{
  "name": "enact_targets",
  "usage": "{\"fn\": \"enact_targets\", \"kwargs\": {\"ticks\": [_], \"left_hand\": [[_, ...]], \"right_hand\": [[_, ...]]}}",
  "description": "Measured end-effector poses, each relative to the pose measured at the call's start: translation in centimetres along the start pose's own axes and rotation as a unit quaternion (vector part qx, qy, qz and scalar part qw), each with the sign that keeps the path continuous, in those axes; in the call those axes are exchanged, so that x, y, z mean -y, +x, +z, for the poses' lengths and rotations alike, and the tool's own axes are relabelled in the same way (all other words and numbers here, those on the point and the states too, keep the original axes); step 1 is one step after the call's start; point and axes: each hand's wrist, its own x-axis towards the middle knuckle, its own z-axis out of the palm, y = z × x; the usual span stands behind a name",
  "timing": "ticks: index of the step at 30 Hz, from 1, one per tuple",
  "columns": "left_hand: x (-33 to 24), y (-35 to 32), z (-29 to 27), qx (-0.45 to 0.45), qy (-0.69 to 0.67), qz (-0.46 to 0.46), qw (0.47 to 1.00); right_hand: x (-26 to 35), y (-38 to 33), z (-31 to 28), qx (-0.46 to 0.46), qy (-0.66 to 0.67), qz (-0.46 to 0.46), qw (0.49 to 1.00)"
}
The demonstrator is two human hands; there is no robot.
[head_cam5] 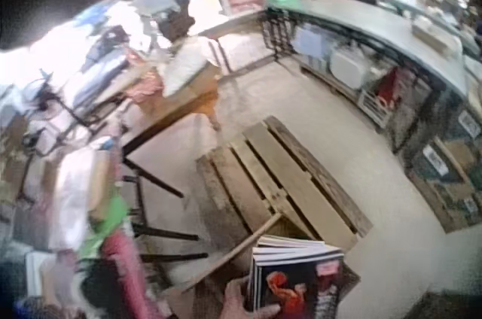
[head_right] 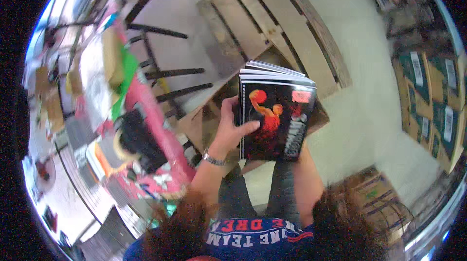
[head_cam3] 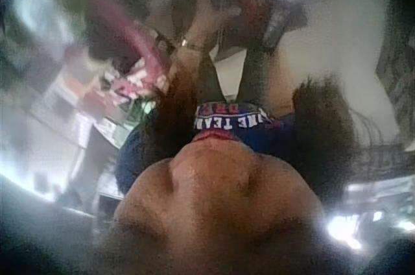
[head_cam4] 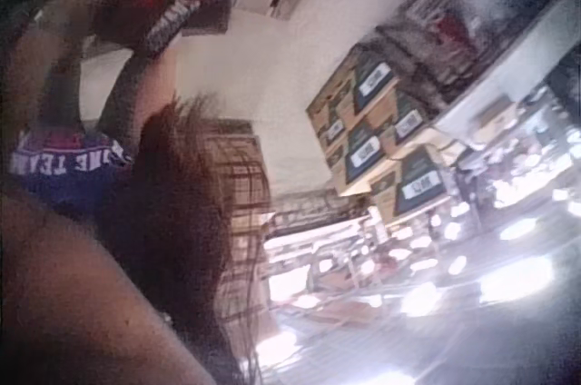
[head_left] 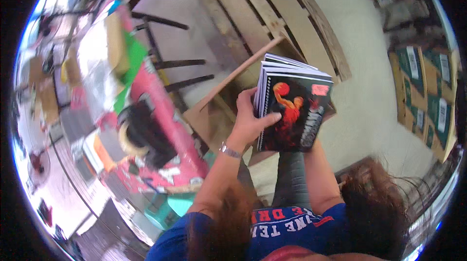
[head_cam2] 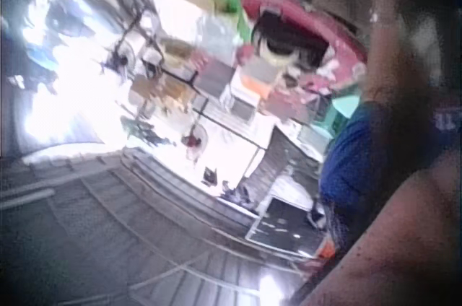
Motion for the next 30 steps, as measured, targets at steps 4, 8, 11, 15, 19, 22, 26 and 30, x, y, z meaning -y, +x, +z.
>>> {"fn": "enact_targets", "kwargs": {"ticks": [4,8,11,15,19,22,26,30], "left_hand": [[-7.6,-6.9,-4.6,0.048,-0.356,0.078,0.930],[-8.4,-12.5,-10.7,0.072,-0.445,-0.016,0.892],[-5.6,-15.5,-14.5,0.088,-0.490,0.083,0.864],[-2.3,-23.5,-22.2,-0.017,-0.558,0.039,0.829],[4.6,-32.0,-29.6,-0.187,-0.610,0.095,0.764],[10.8,-39.7,-34.1,-0.280,-0.619,0.103,0.727],[18.2,-48.9,-38.5,-0.351,-0.616,0.087,0.700],[23.9,-54.8,-42.3,-0.360,-0.614,0.046,0.701]], "right_hand": [[6.3,-7.2,3.9,0.027,-0.134,-0.042,0.990],[8.2,-15.3,11.5,0.092,-0.299,-0.133,0.941],[6.4,-24.5,20.6,0.229,-0.394,-0.233,0.859],[2.3,-32.1,28.9,0.410,-0.453,-0.258,0.749],[-7.9,-30.3,36.0,0.494,-0.412,0.042,0.765],[-21.5,-29.0,40.2,0.420,-0.610,-0.138,0.658],[-37.0,-28.9,41.7,0.560,-0.614,-0.446,0.332],[-44.2,-28.0,43.0,0.453,-0.761,-0.440,0.149]]}}
